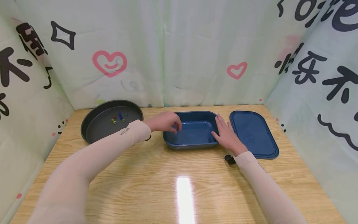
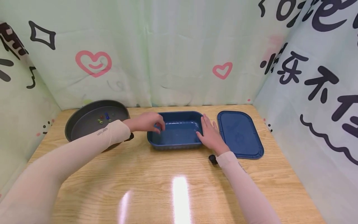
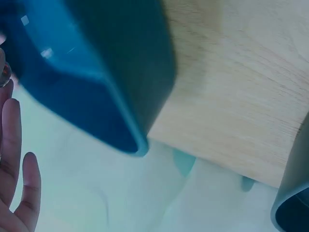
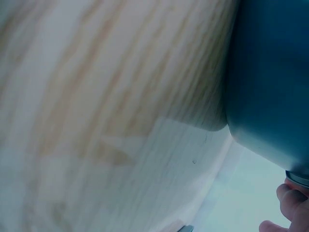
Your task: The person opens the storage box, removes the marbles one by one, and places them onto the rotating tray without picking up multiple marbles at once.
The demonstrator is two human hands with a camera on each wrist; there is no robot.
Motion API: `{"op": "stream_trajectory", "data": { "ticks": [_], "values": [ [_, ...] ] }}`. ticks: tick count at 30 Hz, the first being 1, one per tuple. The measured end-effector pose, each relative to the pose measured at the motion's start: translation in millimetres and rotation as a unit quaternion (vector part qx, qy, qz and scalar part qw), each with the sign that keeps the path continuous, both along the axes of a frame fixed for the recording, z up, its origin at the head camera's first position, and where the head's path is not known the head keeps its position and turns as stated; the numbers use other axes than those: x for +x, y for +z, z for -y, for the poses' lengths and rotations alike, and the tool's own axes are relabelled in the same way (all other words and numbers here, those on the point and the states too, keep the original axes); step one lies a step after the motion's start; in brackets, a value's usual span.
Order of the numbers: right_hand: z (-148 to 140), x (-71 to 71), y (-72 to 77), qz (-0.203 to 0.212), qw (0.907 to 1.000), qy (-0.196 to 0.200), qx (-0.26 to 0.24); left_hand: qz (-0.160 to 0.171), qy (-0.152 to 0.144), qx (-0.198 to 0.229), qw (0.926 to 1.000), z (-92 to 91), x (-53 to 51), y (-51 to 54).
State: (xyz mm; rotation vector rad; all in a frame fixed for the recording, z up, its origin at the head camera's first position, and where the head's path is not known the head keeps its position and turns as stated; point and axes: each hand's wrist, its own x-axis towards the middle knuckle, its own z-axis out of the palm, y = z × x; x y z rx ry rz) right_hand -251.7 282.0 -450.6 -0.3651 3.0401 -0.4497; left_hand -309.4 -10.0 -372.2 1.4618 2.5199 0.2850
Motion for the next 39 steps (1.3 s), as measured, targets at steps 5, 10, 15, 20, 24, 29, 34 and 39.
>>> {"op": "stream_trajectory", "data": {
  "ticks": [5,10,15,20,24,29,34,39],
  "values": [
    [0,0.6,0.2,0.002,1.0,0.0,0.0,0.008,0.026,0.073,0.997,13.3,8.4,14.4],
    [0,0.7,1.1,0.001,1.0,0.001,-0.002,0.007,0.071,0.146,0.9868,32.5,13.4,23.6],
    [1,1.2,1.2,0.004,1.0,0.001,-0.003,0.004,0.119,0.209,0.9706,56.7,17.8,29.1],
    [1,0.5,0.8,0.007,1.0,0.001,-0.003,-0.001,0.163,0.27,0.949,86.1,20.1,34.5],
    [0,0.1,1.2,0.007,1.0,0.004,-0.002,-0.012,0.216,0.298,0.9298,112.7,19.4,36.6],
    [-1,0.0,1.3,0.005,1.0,0.007,-0.002,-0.027,0.289,0.314,0.9041,147.8,11.2,31.9],
    [0,0.6,1.0,0.007,0.9999,0.007,0.003,-0.038,0.353,0.318,0.8793,182.2,-2.5,19.7],
    [1,1.0,2.2,0.003,1.0,0.007,-0.003,-0.03,0.413,0.328,0.8488,207.5,-11.5,6.5]
  ]
}}
